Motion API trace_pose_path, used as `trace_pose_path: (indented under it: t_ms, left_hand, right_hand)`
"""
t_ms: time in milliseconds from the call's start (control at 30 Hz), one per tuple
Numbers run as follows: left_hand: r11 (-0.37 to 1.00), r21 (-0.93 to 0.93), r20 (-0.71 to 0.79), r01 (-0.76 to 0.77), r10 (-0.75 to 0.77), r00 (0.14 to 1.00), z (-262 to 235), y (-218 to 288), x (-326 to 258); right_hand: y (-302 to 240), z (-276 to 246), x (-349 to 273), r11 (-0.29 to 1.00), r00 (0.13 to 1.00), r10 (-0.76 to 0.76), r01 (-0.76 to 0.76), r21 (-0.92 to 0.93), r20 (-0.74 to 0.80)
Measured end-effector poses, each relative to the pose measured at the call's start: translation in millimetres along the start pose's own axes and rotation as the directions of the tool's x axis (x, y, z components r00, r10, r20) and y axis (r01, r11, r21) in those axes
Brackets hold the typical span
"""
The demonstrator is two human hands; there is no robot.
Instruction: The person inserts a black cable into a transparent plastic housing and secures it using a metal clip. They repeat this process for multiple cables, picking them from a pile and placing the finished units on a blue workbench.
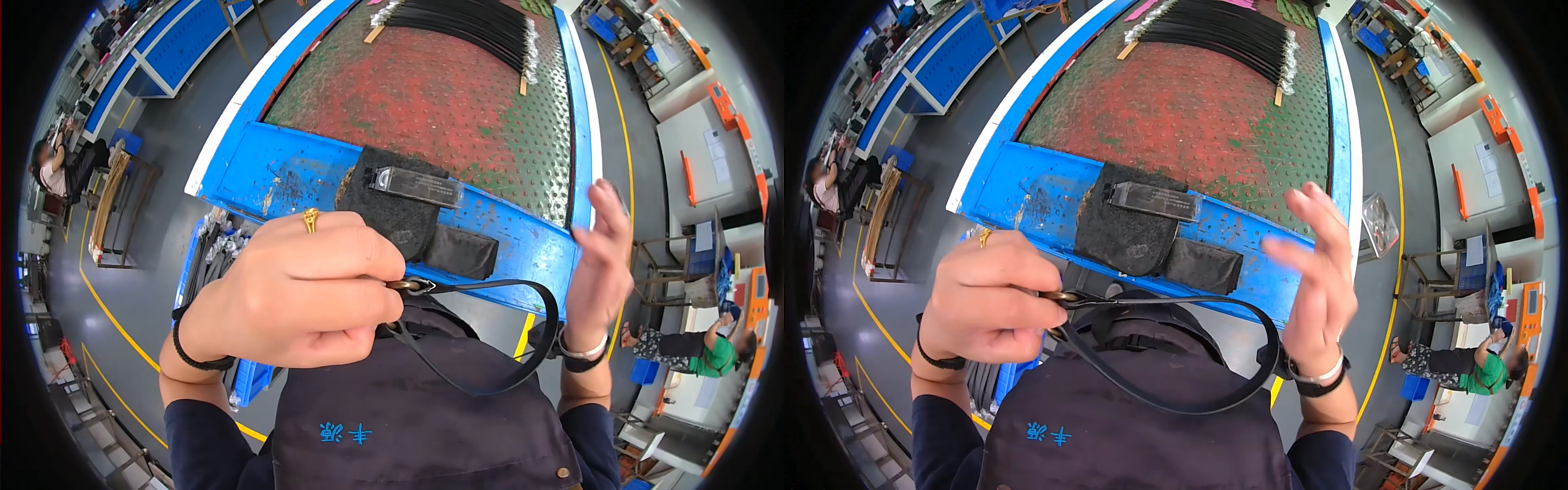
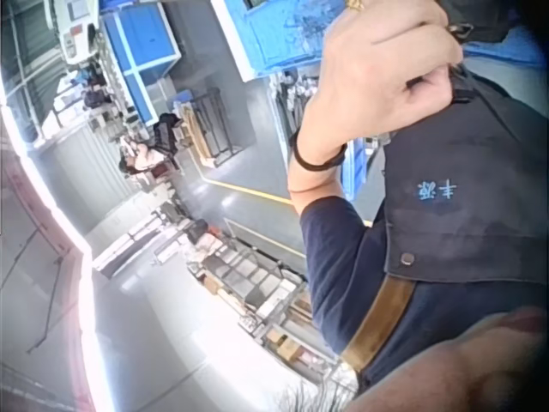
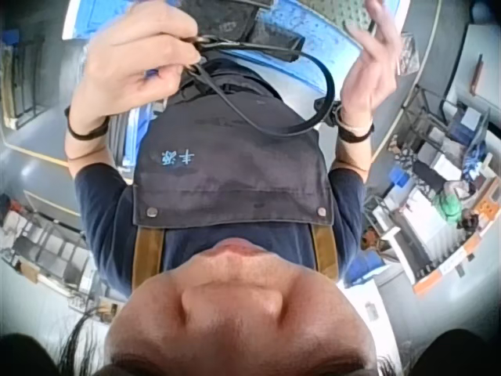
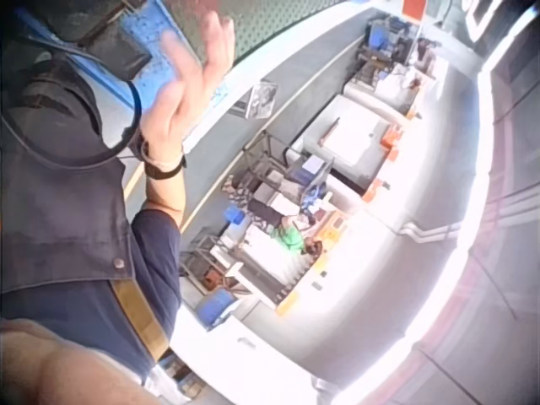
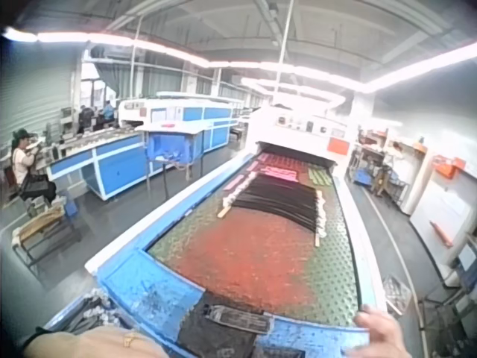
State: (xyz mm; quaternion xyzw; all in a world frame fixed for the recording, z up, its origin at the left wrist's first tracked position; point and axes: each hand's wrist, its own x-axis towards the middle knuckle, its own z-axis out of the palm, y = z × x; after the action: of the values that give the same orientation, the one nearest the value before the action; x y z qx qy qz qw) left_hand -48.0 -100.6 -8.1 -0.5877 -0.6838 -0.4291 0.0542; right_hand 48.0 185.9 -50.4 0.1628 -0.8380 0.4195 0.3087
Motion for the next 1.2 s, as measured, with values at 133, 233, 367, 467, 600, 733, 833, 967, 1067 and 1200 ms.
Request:
trace_pose_path:
  t_ms: [133, 233, 367, 467, 600, 733, 833, 967, 1067, 1200]
  left_hand:
    - [0.996, 0.024, -0.019, -0.091, 0.091, 0.996, 1.6, 0.5, -1.1]
    - [0.99, 0.058, -0.013, -0.129, 0.13, 0.991, -0.5, 3.8, 0.3]
    - [0.984, 0.068, -0.009, -0.164, 0.165, 0.986, 0.9, 3.5, 0.5]
    - [0.985, 0.067, 0.007, -0.157, 0.156, 0.988, 3.1, 5.4, 0.9]
    - [0.984, 0.08, 0.025, -0.157, 0.155, 0.988, 5.5, 7.5, 3.9]
    - [0.984, 0.072, 0.025, -0.162, 0.161, 0.987, 6.2, 8.3, 6.0]
    - [0.983, 0.081, 0.023, -0.166, 0.164, 0.986, 3.8, 10.2, 6.2]
    - [0.981, 0.077, 0.036, -0.177, 0.175, 0.984, 2.8, 9.0, 3.9]
    - [0.98, 0.071, 0.016, -0.186, 0.185, 0.983, 4.2, 8.6, 3.0]
    - [0.981, 0.067, -0.008, -0.181, 0.182, 0.983, 5.6, 8.6, 2.2]
  right_hand:
    - [60.8, 40.7, -58.8, 0.919, 0.917, 0.363, -0.324, -0.225, 0.163]
    - [92.4, 65.8, -109.6, 0.8, 0.841, 0.388, -0.103, -0.59, 0.378]
    - [92.1, 52.3, -108.3, 0.795, 0.812, 0.409, -0.092, -0.6, 0.416]
    - [53.4, 23.4, -48.5, 0.913, 0.87, 0.349, -0.233, -0.334, 0.348]
    - [-22.1, -5.0, 9.3, 0.994, 0.909, 0.11, -0.092, -0.063, 0.402]
    - [-46.4, -2.0, 22.2, 0.979, 0.834, -0.11, 0.184, -0.085, 0.541]
    - [-49.2, 2.5, 22.8, 0.968, 0.812, -0.131, 0.229, -0.104, 0.569]
    - [-50.3, 5.4, 22.1, 0.963, 0.806, -0.141, 0.247, -0.11, 0.575]
    - [-49.7, 7.0, 22.3, 0.958, 0.808, -0.151, 0.263, -0.119, 0.569]
    - [-47.0, 8.7, 19.1, 0.973, 0.829, -0.133, 0.215, -0.089, 0.543]
